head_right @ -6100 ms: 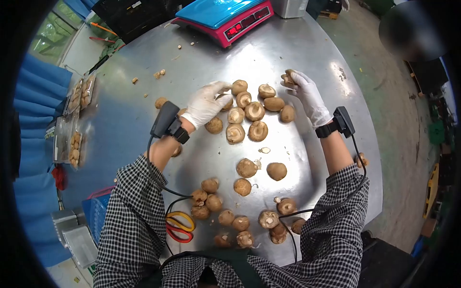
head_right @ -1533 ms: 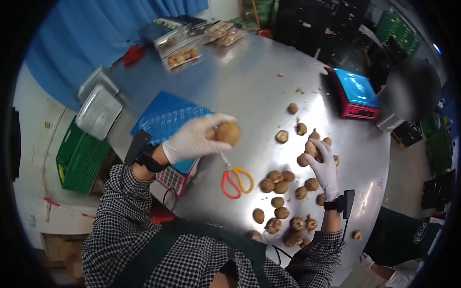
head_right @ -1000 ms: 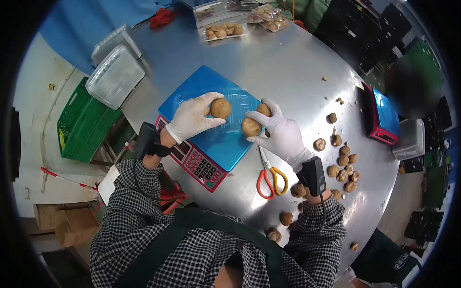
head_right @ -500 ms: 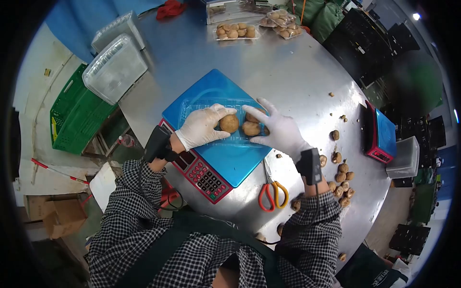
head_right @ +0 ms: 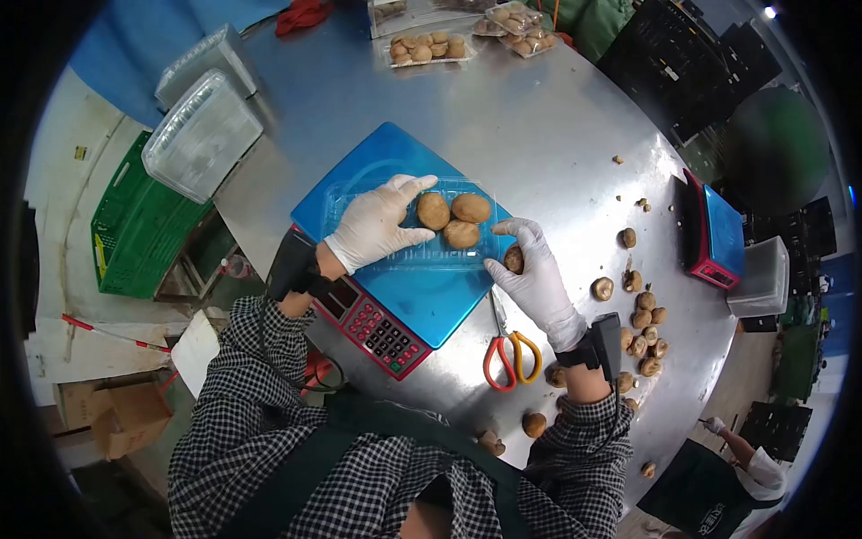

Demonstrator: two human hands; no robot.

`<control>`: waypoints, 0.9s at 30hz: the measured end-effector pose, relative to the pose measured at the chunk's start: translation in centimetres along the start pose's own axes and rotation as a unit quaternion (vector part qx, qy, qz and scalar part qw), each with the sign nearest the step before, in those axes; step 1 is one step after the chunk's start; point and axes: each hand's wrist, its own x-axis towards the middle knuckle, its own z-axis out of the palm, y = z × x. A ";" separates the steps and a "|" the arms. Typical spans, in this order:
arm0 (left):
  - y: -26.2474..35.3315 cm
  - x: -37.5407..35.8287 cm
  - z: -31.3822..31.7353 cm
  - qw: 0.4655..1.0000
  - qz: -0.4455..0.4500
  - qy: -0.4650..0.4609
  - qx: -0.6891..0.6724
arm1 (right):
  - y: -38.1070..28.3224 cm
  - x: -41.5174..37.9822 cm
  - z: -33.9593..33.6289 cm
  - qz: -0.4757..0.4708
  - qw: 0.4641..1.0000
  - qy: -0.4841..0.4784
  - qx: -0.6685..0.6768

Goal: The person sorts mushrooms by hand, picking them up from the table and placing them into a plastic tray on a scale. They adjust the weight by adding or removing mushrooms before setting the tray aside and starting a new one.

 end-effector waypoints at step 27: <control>-2.4 -4.2 -2.9 0.995 -0.028 0.088 0.029 | -3.2 11.2 7.1 -0.215 0.943 -0.091 -0.235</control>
